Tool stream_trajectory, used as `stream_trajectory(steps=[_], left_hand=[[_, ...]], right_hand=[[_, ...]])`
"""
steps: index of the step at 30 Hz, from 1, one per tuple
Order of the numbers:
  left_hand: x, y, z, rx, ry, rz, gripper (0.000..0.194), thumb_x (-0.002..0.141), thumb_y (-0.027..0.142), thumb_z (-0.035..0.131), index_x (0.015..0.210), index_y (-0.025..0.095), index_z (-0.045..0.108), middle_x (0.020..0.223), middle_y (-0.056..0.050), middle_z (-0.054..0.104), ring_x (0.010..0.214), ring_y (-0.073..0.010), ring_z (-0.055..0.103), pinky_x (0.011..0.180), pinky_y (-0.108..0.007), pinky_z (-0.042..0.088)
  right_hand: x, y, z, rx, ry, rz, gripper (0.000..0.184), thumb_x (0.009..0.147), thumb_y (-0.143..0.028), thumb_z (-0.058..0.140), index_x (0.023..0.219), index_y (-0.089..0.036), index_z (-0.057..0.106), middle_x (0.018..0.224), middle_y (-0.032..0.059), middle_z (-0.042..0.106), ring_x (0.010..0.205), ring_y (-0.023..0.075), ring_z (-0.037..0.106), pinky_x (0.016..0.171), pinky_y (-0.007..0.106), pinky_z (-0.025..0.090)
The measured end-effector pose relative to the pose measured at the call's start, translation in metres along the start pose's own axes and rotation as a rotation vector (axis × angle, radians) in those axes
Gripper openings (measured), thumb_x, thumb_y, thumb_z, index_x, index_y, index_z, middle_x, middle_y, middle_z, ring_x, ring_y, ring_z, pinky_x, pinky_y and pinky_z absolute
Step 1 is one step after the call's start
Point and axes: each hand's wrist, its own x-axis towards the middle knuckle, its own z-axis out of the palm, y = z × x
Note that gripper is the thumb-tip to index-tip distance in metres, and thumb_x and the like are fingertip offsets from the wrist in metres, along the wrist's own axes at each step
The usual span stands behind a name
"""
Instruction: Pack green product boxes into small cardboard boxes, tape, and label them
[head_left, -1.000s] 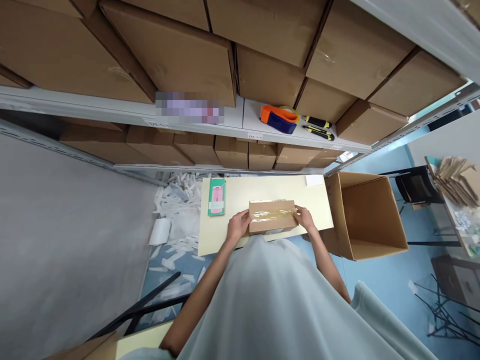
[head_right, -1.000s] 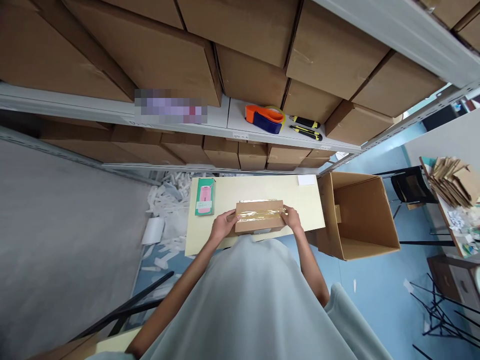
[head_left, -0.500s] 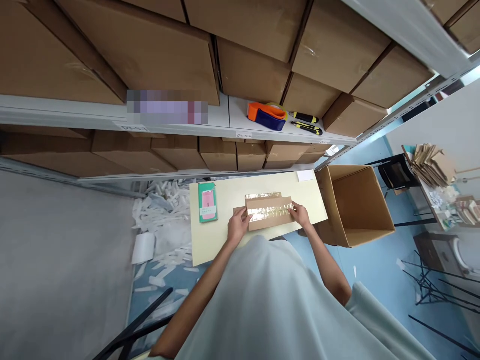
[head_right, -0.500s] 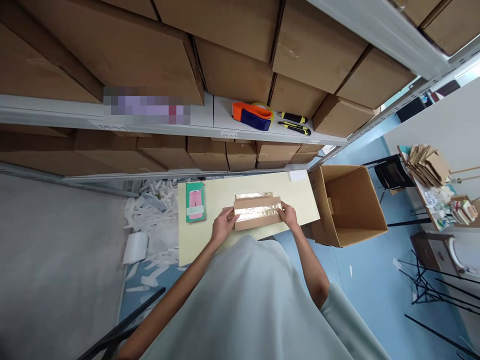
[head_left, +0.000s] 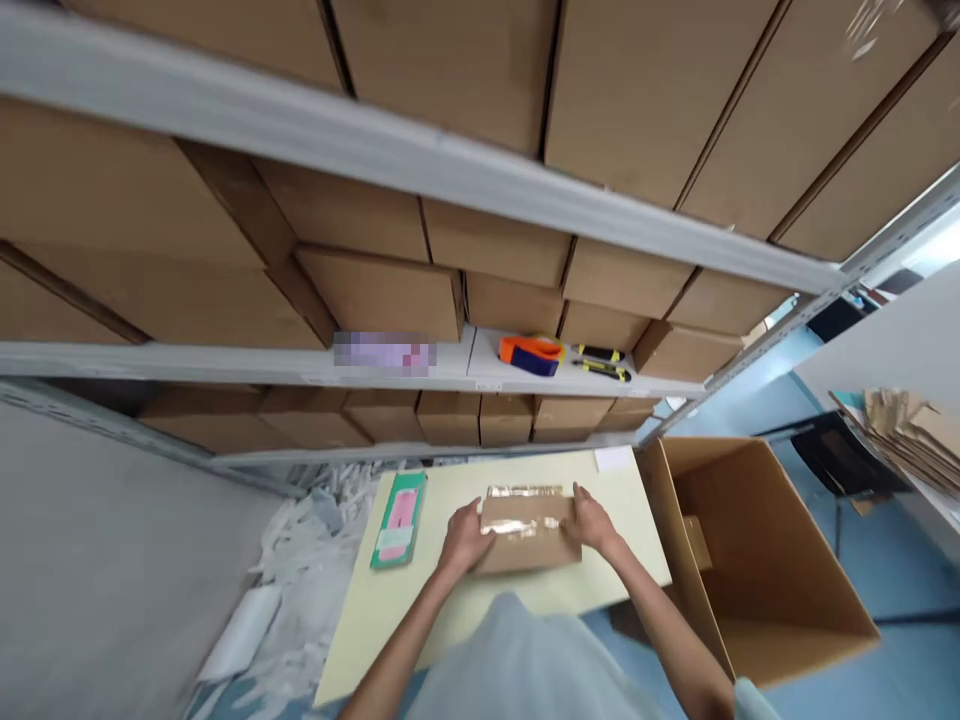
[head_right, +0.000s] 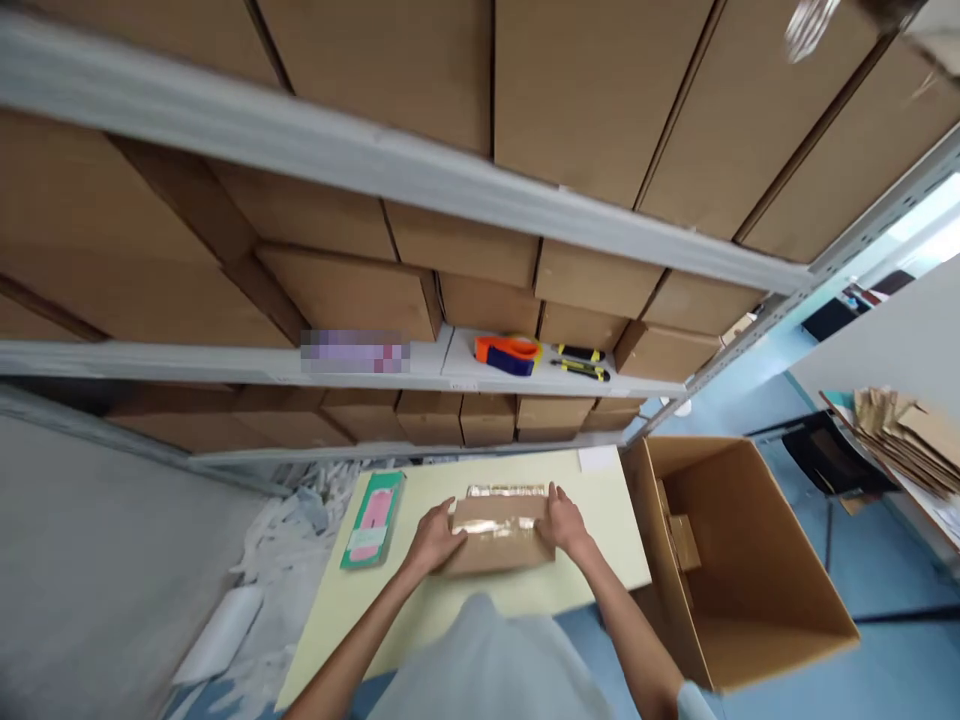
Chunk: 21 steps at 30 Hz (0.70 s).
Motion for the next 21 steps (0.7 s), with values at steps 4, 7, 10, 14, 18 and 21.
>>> stream_trajectory(steps=[4, 7, 10, 14, 18, 21], left_hand=[[0.056, 0.05, -0.029, 0.007, 0.23, 0.199, 0.065, 0.077, 0.021, 0.074, 0.142, 0.02, 0.071, 0.144, -0.015, 0.077, 0.146, -0.0388, 0.066, 0.129, -0.054, 0.048], [0.093, 0.116, -0.065, -0.044, 0.36, 0.277, 0.05, 0.088, 0.024, 0.068, 0.138, 0.018, 0.073, 0.144, -0.017, 0.076, 0.146, -0.0394, 0.065, 0.128, -0.057, 0.05], [0.112, 0.175, -0.095, -0.088, 0.46, 0.329, 0.042, 0.093, 0.023, 0.065, 0.134, 0.02, 0.074, 0.14, -0.016, 0.077, 0.14, -0.038, 0.068, 0.125, -0.056, 0.052], [0.106, 0.203, -0.108, -0.122, 0.527, 0.365, 0.038, 0.094, 0.022, 0.065, 0.131, 0.022, 0.076, 0.136, -0.015, 0.079, 0.137, -0.0373, 0.069, 0.126, -0.056, 0.052], [0.081, 0.186, -0.096, -0.171, 0.537, 0.312, 0.039, 0.095, 0.023, 0.065, 0.132, 0.023, 0.077, 0.141, -0.013, 0.078, 0.143, -0.0369, 0.066, 0.128, -0.057, 0.051], [0.064, 0.175, -0.085, -0.211, 0.502, 0.273, 0.038, 0.095, 0.023, 0.064, 0.131, 0.022, 0.078, 0.139, -0.013, 0.079, 0.137, -0.0351, 0.07, 0.124, -0.055, 0.054]], right_hand=[[0.065, -0.019, -0.076, -0.021, 0.227, -0.294, 0.086, 0.098, -0.03, 0.074, 0.175, -0.008, 0.043, 0.178, 0.0271, 0.046, 0.168, 0.0394, 0.045, 0.138, 0.051, 0.038], [0.11, -0.065, -0.155, -0.022, 0.407, -0.511, 0.074, 0.104, -0.032, 0.067, 0.172, -0.011, 0.047, 0.172, 0.0235, 0.054, 0.162, 0.0371, 0.051, 0.136, 0.053, 0.04], [0.145, -0.121, -0.211, -0.08, 0.454, -0.594, 0.062, 0.107, -0.03, 0.064, 0.164, -0.008, 0.054, 0.165, 0.0246, 0.06, 0.152, 0.0354, 0.059, 0.13, 0.049, 0.046], [0.173, -0.167, -0.223, -0.233, 0.372, -0.51, 0.05, 0.107, -0.022, 0.063, 0.153, -0.002, 0.059, 0.158, 0.0298, 0.064, 0.149, 0.0365, 0.061, 0.129, 0.047, 0.044], [0.186, -0.175, -0.208, -0.26, 0.335, -0.431, 0.057, 0.102, -0.015, 0.062, 0.154, 0.005, 0.051, 0.147, 0.0367, 0.069, 0.141, 0.0401, 0.068, 0.125, 0.05, 0.046], [0.19, -0.179, -0.208, -0.253, 0.314, -0.402, 0.059, 0.096, -0.012, 0.068, 0.151, 0.004, 0.053, 0.143, 0.0384, 0.071, 0.136, 0.0422, 0.072, 0.12, 0.051, 0.05]])
